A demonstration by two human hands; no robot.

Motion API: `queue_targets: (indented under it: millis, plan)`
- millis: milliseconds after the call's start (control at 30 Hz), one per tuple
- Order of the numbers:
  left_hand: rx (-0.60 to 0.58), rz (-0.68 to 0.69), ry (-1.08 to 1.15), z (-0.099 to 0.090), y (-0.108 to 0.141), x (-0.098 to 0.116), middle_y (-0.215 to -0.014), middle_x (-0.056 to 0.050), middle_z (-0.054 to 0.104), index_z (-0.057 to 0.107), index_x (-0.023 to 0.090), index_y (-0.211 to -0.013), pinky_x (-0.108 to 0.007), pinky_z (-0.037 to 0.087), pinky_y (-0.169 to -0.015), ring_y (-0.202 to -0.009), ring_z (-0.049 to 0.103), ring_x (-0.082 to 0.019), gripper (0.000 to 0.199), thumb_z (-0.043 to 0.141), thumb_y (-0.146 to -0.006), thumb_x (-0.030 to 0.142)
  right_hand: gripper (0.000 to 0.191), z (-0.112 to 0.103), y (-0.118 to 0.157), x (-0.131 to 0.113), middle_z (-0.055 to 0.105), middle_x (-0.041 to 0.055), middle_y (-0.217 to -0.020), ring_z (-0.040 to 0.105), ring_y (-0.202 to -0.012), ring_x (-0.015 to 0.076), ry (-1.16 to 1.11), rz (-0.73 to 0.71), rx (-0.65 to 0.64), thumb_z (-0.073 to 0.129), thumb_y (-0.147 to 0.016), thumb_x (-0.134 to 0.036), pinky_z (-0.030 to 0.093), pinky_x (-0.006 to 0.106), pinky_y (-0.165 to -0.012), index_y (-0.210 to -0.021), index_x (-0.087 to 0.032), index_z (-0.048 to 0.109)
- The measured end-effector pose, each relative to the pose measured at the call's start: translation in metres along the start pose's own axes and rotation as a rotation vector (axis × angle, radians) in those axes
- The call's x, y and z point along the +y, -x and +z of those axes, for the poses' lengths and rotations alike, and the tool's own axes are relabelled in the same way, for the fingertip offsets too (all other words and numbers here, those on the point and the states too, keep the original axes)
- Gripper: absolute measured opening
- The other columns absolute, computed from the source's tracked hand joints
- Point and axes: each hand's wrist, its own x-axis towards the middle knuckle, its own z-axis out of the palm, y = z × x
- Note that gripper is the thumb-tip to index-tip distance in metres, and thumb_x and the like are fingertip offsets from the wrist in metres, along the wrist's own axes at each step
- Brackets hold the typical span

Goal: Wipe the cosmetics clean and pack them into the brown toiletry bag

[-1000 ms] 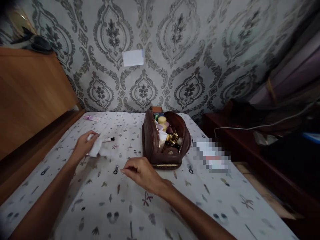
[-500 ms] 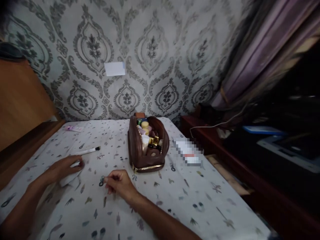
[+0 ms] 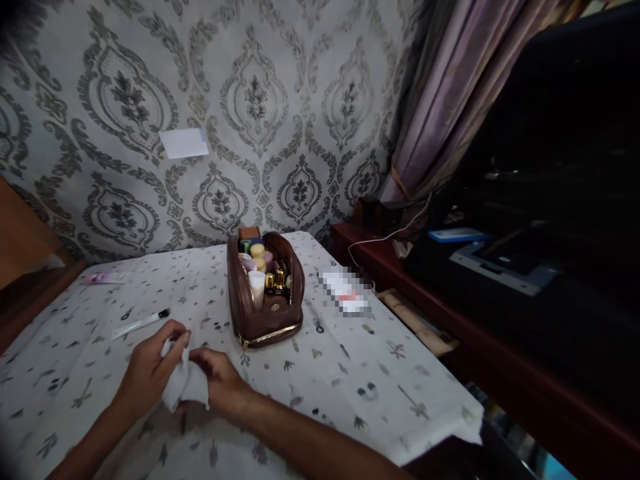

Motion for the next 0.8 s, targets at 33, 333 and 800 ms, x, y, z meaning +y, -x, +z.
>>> queue_targets:
  millis: [33, 333, 800]
  plan:
    - [0.032, -0.014, -0.002, 0.001, 0.0, -0.004, -0.056, 0.005, 0.048, 0.048, 0.023, -0.069, -0.023, 0.04, -0.056, -0.053, 0.049, -0.014, 0.034, 0.046, -0.089, 0.05, 0.061, -0.001, -0.002, 0.003, 0.067, -0.0024, -0.08, 0.064, -0.072, 0.0161, -0.005, -0.002, 0.03, 0.095, -0.041, -0.041, 0.049, 0.026, -0.063, -0.089, -0.019, 0.065]
    - [-0.023, -0.185, 0.299, -0.018, -0.005, -0.024, -0.053, 0.003, 0.047, 0.047, 0.021, -0.057, -0.025, 0.041, -0.053, -0.053, 0.046, -0.015, 0.048, 0.052, -0.083, 0.062, 0.06, -0.005, -0.002, 0.001, 0.063, -0.0055, -0.068, 0.051, -0.044, 0.0056, 0.041, 0.003, 0.092, 0.086, -0.053, -0.062, 0.035, 0.019, -0.044, -0.086, -0.018, 0.061]
    - [-0.178, -0.243, 0.297, 0.003, 0.008, -0.024, -0.062, -0.002, 0.06, 0.053, 0.023, -0.058, -0.03, 0.052, -0.062, -0.066, 0.057, -0.022, 0.05, 0.06, -0.069, 0.071, 0.054, -0.009, -0.001, -0.005, 0.058, -0.0063, -0.066, 0.049, -0.061, 0.0086, 0.151, -0.147, 0.148, 0.094, -0.042, -0.048, 0.04, 0.024, -0.063, -0.07, -0.017, 0.059]
